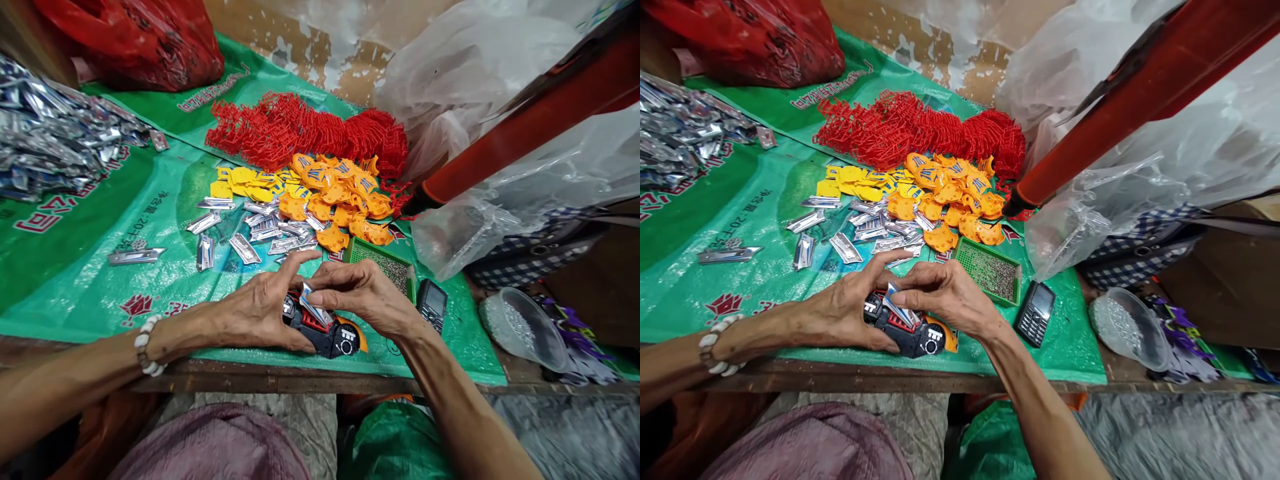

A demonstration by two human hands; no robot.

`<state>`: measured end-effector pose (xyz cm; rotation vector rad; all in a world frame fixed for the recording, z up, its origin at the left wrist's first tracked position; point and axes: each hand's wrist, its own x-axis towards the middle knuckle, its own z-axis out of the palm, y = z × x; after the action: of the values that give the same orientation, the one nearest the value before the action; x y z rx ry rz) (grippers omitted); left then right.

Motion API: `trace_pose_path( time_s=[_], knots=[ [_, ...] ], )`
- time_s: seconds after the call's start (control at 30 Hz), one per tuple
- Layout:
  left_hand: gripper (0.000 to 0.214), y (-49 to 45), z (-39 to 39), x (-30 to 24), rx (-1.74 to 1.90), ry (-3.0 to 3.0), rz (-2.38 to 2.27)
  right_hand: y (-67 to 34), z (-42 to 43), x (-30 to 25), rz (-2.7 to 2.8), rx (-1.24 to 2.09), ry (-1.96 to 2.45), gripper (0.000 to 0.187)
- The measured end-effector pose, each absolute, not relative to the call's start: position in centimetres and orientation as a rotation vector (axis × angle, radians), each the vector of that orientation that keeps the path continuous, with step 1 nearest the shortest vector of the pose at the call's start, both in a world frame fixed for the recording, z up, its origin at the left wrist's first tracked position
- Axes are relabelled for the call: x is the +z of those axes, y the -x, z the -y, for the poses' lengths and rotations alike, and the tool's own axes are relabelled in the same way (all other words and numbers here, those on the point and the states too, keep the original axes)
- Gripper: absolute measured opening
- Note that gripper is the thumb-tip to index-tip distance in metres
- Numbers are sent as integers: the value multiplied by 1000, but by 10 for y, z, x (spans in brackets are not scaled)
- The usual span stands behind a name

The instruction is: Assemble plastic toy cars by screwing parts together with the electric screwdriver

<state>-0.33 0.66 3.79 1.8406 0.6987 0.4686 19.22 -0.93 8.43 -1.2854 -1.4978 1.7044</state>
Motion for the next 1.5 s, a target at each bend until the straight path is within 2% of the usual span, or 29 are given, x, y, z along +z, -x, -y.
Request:
trace_pose_path(
  time_s=[0.3, 0.47, 0.67, 1.07, 1.3, 1.5],
  knots=[
    [112, 3, -6, 39, 472, -1841, -668, -198, 0, 83, 1662, 1770, 1221, 26],
    [112, 4, -7, 40, 462, -1823, -650, -199, 2, 84, 1593, 1819, 1241, 29],
    [113, 3, -7, 40, 452, -1813, -649, -200, 6, 83, 1574, 1767, 1218, 20],
    [107, 2, -7, 37, 462, -1846, -640, -202, 10, 84, 1735, 1694, 1235, 30],
    [107, 2, -7, 38, 470, -1890, -650, -204, 14, 75, 1747, 1606, 1186, 20],
    [108, 1, -6, 34, 497, -1904, -640, -203, 14, 81, 1909, 1522, 1164, 24]
  ],
)
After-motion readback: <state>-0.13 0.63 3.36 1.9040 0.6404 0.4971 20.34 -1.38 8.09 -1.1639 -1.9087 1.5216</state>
